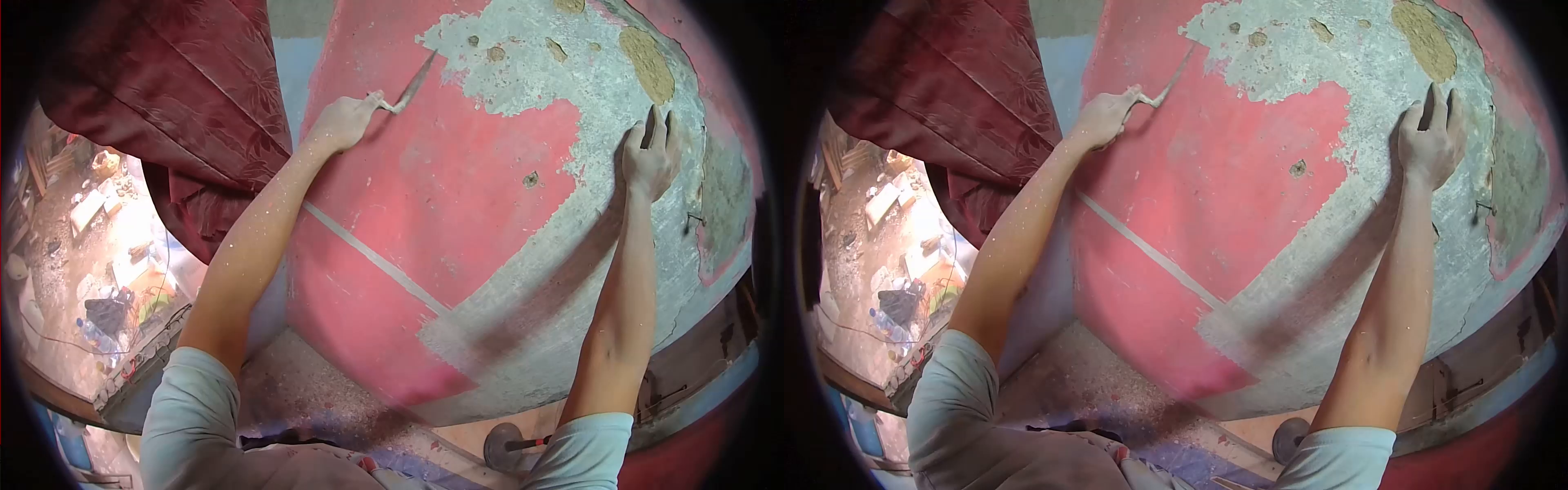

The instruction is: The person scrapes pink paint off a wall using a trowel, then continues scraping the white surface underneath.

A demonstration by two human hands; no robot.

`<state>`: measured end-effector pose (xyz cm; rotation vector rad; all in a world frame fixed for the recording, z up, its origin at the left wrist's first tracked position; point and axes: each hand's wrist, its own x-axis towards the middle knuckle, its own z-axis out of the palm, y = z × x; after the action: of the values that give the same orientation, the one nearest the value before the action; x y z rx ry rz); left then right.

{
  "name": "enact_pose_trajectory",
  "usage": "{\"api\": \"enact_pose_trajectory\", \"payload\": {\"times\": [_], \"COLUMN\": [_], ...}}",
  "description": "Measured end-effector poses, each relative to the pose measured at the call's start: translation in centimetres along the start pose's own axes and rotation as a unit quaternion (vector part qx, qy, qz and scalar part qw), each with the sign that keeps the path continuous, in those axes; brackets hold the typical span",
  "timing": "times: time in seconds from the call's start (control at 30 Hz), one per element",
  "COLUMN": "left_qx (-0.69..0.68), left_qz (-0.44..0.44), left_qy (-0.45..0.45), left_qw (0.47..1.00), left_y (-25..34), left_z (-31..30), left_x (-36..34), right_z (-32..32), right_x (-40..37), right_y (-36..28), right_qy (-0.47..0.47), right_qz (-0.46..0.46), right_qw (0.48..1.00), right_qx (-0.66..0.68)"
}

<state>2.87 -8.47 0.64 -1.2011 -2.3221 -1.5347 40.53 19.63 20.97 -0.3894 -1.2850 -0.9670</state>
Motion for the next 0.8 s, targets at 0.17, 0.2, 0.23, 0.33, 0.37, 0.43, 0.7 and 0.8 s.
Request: {"api": "enact_pose_trajectory", "payload": {"times": [0.17,0.2,0.23,0.33,0.37,0.43,0.7,0.8], "left_qx": [-0.095,-0.102,-0.107,-0.011,-0.014,-0.019,-0.012,-0.02], "left_qz": [-0.105,-0.112,-0.118,0.014,0.009,-0.003,0.028,0.027], "left_qy": [0.013,0.01,0.007,0.023,0.018,0.01,-0.011,-0.002], "left_qw": [0.99,0.988,0.987,1.0,1.0,1.0,0.999,0.999], "left_y": [-0.1,0.2,0.4,-0.1,-0.4,-0.8,1.2,-0.5], "left_z": [-0.8,-1.0,-1.2,-0.6,-0.3,0.2,1.3,1.3], "left_x": [0.5,0.1,-0.2,-0.5,-0.2,0.4,-2.0,-0.5], "right_z": [-0.4,-0.4,-0.3,-0.2,-0.4,-0.7,-0.5,-0.6], "right_x": [0.1,0.1,0.1,0.1,0.1,0.0,0.0,0.1], "right_y": [-0.1,0.0,-0.1,-0.3,-0.4,-0.2,-0.4,-0.4], "right_qy": [0.0,-0.002,-0.002,-0.005,-0.008,-0.014,-0.005,0.002], "right_qz": [-0.007,-0.007,-0.005,0.002,0.002,0.0,-0.002,-0.007], "right_qw": [1.0,1.0,1.0,1.0,1.0,1.0,1.0,1.0], "right_qx": [0.0,-0.002,-0.003,0.002,0.0,-0.006,-0.013,-0.011]}}
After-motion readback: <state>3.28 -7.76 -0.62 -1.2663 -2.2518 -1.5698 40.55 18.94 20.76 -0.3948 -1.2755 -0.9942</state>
